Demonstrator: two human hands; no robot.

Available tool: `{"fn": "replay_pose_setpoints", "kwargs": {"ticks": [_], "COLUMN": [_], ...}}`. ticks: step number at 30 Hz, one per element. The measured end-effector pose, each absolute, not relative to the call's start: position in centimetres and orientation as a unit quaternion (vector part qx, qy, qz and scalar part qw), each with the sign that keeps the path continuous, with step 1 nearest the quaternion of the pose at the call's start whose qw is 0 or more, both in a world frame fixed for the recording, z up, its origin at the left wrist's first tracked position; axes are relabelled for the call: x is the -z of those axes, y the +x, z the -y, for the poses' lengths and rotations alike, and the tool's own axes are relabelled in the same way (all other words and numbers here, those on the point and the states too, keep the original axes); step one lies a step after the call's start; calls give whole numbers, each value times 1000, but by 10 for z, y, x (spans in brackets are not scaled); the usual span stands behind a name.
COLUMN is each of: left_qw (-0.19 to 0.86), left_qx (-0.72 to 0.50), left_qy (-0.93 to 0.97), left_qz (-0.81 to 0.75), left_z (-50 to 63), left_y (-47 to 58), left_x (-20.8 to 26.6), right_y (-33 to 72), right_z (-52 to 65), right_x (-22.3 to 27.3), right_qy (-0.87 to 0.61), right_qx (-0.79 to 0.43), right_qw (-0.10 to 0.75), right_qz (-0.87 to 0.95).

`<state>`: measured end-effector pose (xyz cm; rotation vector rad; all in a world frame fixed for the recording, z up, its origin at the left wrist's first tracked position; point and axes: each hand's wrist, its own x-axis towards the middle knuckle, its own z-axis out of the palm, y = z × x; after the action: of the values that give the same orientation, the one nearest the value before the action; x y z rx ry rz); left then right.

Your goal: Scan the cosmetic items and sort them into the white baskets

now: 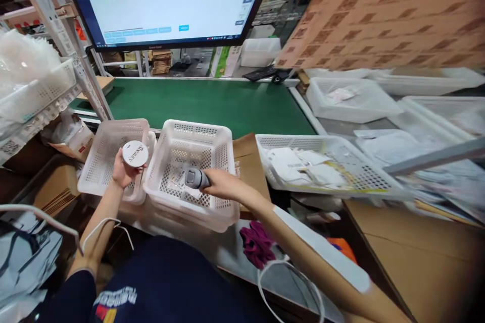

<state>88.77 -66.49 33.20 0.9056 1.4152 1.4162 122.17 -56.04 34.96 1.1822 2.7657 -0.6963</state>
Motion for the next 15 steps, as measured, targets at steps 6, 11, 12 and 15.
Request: {"fn": "replay_pose_setpoints", "kwargs": {"ticks": [6,11,12,15], "left_qw": [379,38,-21,-106], "left_qx": [-522,-394,-364,-312], "left_qy": [493,668,690,728], "left_qz": [-585,-630,-626,-602], "left_z": [637,619,617,611], "left_y": [924,946,951,962], "left_x": [-331,-319,-316,-307], "right_y": [1233,1242,1243,1243], "right_z": [587,621,626,635], "right_x": [-374,-397,-399,-401], "right_qy": [305,357,379,404], "right_qx": [285,222,197,161], "right_qw": [-205,-152,-116,-50], "right_qz": [-885,-895,-897,-899]}}
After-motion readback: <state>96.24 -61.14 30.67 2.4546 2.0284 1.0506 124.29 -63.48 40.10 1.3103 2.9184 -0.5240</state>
